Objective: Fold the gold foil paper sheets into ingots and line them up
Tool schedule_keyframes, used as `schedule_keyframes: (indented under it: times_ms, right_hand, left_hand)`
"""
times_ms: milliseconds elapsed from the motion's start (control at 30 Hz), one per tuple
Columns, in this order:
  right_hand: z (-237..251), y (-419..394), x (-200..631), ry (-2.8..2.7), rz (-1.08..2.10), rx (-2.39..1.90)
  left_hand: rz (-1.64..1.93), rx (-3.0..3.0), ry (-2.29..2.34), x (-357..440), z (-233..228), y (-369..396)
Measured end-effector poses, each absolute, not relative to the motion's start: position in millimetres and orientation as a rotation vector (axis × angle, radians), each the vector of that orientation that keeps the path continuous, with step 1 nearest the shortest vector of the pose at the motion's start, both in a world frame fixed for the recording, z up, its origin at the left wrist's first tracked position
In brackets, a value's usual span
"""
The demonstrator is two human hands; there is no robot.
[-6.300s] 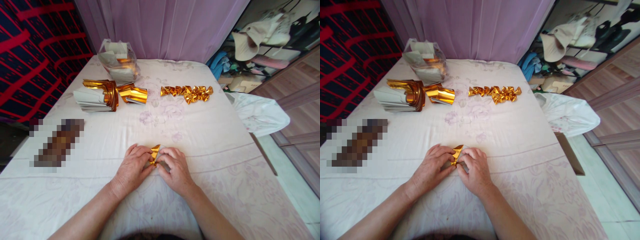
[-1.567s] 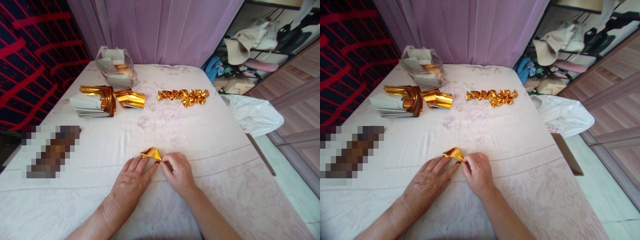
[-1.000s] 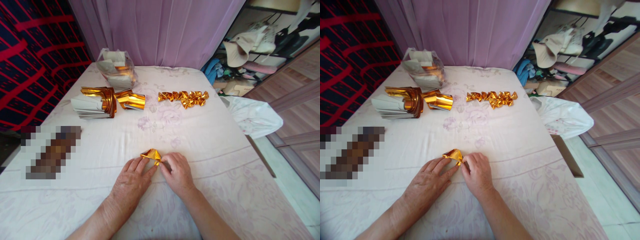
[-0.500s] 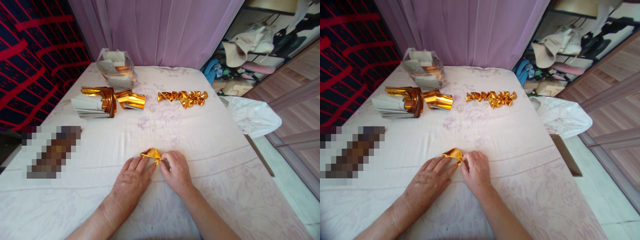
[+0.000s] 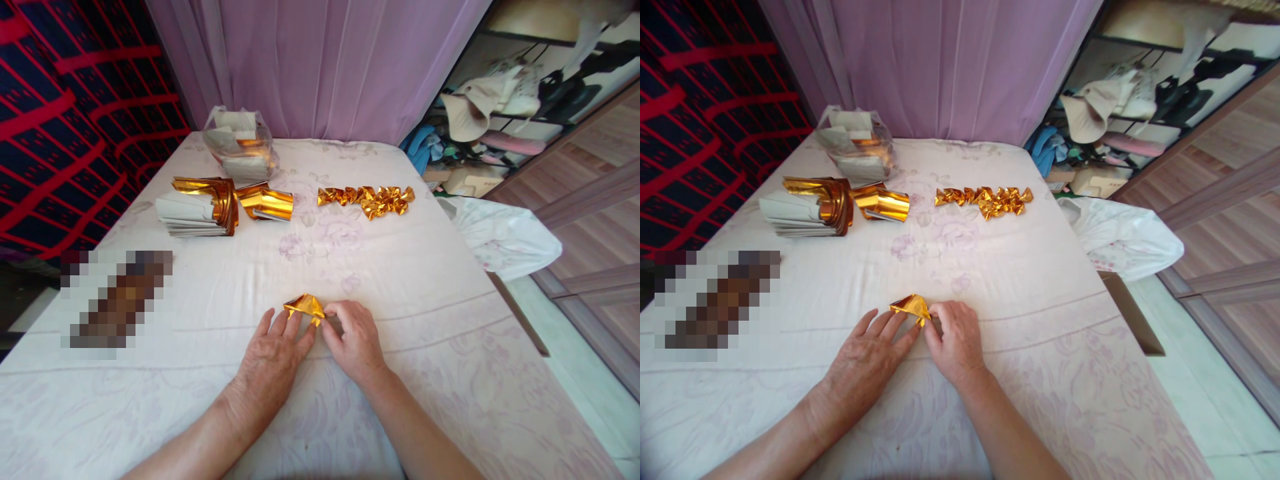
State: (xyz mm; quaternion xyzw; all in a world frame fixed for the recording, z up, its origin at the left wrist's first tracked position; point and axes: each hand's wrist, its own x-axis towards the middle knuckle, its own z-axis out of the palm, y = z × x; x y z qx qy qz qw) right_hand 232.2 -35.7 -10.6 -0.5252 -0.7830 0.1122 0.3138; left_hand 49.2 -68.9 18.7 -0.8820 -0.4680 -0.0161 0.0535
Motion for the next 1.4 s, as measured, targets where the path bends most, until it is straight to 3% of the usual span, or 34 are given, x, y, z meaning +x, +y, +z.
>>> schedule_keyframes:
  times_ms: [433,1000,1233,1400]
  right_hand:
    - [-9,-37,232,-2.132,0.258,-1.298]
    - [-5,-40,233,-2.289,0.185,-1.195]
    - [-3,-39,235,-2.331,0.188,-1.193]
    - [-2,-34,241,-2.402,0.147,-1.080]
  left_hand:
    - [-0.126,-2.748,-1.495,43,20,-60]
    - [-0.624,-2.707,-1.653,14,20,-36]
    - [-0.424,-2.859,-1.650,8,19,-32]
    - [-0.480,-2.829,-1.608,10,17,-31]
